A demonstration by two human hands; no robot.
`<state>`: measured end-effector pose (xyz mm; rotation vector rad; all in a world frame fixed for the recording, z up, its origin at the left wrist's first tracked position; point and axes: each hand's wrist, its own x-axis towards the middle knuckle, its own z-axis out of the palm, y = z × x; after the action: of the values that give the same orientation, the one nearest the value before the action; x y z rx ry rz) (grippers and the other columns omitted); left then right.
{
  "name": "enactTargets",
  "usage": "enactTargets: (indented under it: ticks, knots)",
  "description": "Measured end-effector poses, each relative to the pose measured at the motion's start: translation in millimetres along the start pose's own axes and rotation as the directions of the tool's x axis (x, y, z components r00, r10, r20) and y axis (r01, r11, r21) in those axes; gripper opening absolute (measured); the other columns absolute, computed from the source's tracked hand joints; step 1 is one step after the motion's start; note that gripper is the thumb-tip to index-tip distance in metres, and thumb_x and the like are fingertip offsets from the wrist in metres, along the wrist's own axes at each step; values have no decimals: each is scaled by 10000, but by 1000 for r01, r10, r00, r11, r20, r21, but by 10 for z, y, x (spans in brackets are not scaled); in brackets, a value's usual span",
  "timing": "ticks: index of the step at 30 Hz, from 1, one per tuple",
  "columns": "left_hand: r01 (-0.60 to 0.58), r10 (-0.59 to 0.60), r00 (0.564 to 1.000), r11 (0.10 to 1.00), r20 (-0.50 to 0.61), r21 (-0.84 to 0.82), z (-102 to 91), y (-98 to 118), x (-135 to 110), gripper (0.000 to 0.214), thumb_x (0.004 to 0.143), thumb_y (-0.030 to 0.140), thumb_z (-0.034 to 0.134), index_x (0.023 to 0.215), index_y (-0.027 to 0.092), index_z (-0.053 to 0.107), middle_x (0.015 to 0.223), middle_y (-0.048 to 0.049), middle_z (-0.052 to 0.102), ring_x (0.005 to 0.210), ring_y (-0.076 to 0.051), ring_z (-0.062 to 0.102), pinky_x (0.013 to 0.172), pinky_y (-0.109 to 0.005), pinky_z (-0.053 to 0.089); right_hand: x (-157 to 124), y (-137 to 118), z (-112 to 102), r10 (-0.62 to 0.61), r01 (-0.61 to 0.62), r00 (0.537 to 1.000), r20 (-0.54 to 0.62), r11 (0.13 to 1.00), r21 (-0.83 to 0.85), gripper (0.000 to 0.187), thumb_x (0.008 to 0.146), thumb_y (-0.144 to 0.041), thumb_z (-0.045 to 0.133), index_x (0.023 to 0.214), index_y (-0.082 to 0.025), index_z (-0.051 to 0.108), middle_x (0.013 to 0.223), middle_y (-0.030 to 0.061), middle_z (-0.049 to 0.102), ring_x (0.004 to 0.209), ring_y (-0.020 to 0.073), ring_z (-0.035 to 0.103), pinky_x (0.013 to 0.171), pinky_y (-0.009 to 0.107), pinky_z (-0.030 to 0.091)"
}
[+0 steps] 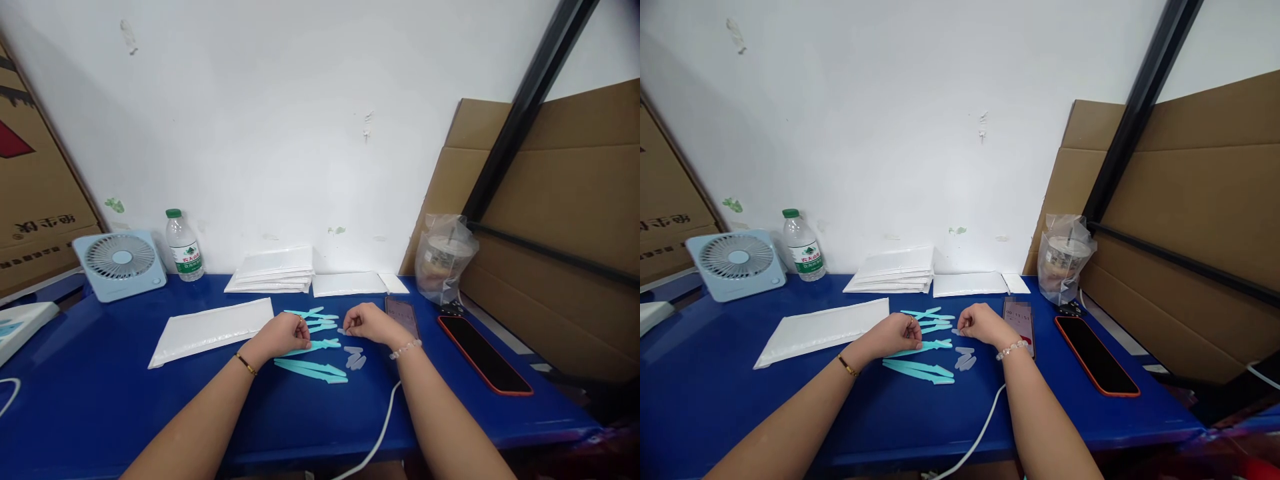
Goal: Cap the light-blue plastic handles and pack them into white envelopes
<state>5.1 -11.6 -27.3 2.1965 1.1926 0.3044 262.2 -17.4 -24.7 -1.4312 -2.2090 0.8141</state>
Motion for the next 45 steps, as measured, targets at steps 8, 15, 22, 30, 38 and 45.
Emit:
enactTargets:
  ticks: [8,15,22,30,38,45]
  knots:
    - [34,-26,990,998,-136,56,44,-14,52,199,712,392,592,743,205,652,698,0,650,623,-146,557,509,-230,324,-1,-3,-1,-39,37,999,-33,997,-68,107,664,-161,628,732,-184,707,693,17,684,629,149,608,546,214,431]
    - [-14,33,985,993,-167,115,75,-4,89,146,723,357,610,733,215,643,705,10,643,639,-142,556,529,-229,327,37,-87,64,-105,104,994,-21,994,-32,105,684,-140,625,734,-174,711,701,24,686,627,139,611,565,207,441]
    - [-53,78,982,988,-171,143,77,67,91,140,736,329,605,767,203,657,751,-4,639,680,-142,557,584,-226,359,69,-114,136,-150,149,987,-53,989,-22,120,677,-219,676,779,-168,715,761,35,676,667,140,610,600,212,455]
    - [-173,168,985,974,43,148,15,119,-18,245,673,408,669,821,214,687,717,7,633,633,-122,544,524,-206,326,-104,29,-148,-32,24,969,246,999,34,254,583,-332,749,762,-156,711,634,11,658,589,144,591,517,203,427]
    - [-221,238,971,927,-19,303,43,116,9,147,760,247,531,717,208,667,688,10,653,591,-109,521,530,-214,298,-60,-27,-74,9,1,987,158,998,-66,172,663,-307,687,743,-154,682,688,20,664,612,133,583,523,198,413]
    - [-210,235,971,918,-37,336,59,81,20,161,787,268,516,730,212,656,696,9,656,593,-116,528,525,-223,289,-33,-159,9,-59,64,992,112,997,-46,135,676,-284,687,699,-154,659,622,5,633,564,117,563,496,185,397]
